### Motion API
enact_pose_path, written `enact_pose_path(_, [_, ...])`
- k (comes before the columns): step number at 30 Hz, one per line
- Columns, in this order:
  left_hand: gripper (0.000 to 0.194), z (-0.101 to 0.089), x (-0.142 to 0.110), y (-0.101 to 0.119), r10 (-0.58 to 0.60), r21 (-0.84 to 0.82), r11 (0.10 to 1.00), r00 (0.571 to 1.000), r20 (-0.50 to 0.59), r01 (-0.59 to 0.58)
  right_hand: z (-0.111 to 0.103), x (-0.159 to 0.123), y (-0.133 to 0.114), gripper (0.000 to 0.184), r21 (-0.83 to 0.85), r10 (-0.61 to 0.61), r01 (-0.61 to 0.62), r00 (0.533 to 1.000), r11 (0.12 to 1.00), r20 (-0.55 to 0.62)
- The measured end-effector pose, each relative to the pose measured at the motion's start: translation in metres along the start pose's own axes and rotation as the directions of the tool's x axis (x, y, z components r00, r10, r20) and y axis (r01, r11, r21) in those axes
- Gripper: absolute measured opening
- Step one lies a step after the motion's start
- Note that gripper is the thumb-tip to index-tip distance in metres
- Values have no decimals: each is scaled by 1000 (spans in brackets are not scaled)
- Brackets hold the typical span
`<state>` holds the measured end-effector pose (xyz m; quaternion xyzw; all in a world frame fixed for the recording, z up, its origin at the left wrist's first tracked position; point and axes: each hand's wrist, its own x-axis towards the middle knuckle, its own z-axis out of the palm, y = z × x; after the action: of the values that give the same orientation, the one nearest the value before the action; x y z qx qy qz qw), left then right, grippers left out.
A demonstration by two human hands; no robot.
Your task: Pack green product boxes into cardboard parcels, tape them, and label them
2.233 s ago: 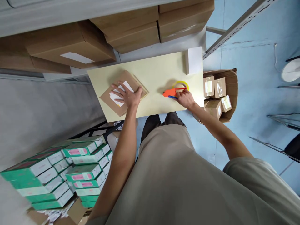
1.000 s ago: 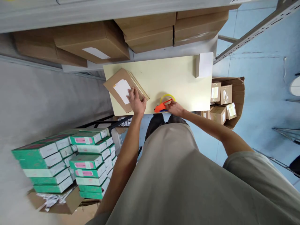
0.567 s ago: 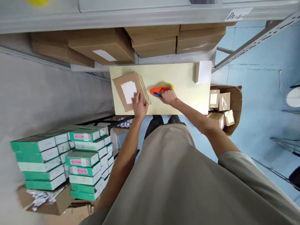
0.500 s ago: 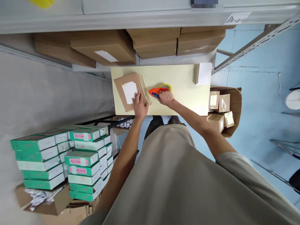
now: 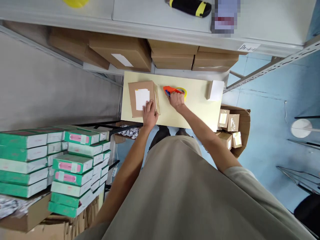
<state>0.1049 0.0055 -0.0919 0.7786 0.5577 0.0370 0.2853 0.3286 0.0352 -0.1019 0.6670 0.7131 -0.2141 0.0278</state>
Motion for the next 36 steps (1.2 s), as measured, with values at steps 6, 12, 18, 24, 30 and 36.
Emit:
enact_pose_path(6, [83, 3, 1, 5, -40, -68, 997, 995, -93, 34, -4, -33, 41, 65, 36, 229, -228, 973, 973, -37])
enact_pose_path(12, [31, 5, -1, 24, -30, -140, 990, 982, -189, 3, 28, -88, 34, 62, 99, 376, -374, 927, 922, 0])
enact_pose_path(18, [13, -8, -1, 30, -37, -230, 973, 968, -249, -22, 64, -120, 28, 54, -28, 355, -354, 934, 935, 37])
enact_pose_path(24, [31, -46, 15, -4, -138, -436, 900, 966, -220, 29, 52, -118, 8, 52, -6, 382, -382, 924, 924, -4])
enact_pose_path(30, [28, -57, 21, 11, 69, -771, 635, 998, 1, -43, -19, -73, -50, 59, 223, 333, -268, 874, 937, -353])
enact_pose_path(36, [28, -134, 76, 54, 155, -845, 421, 944, -292, -331, -139, -6, -93, 65, 238, 139, 40, 711, 970, -689])
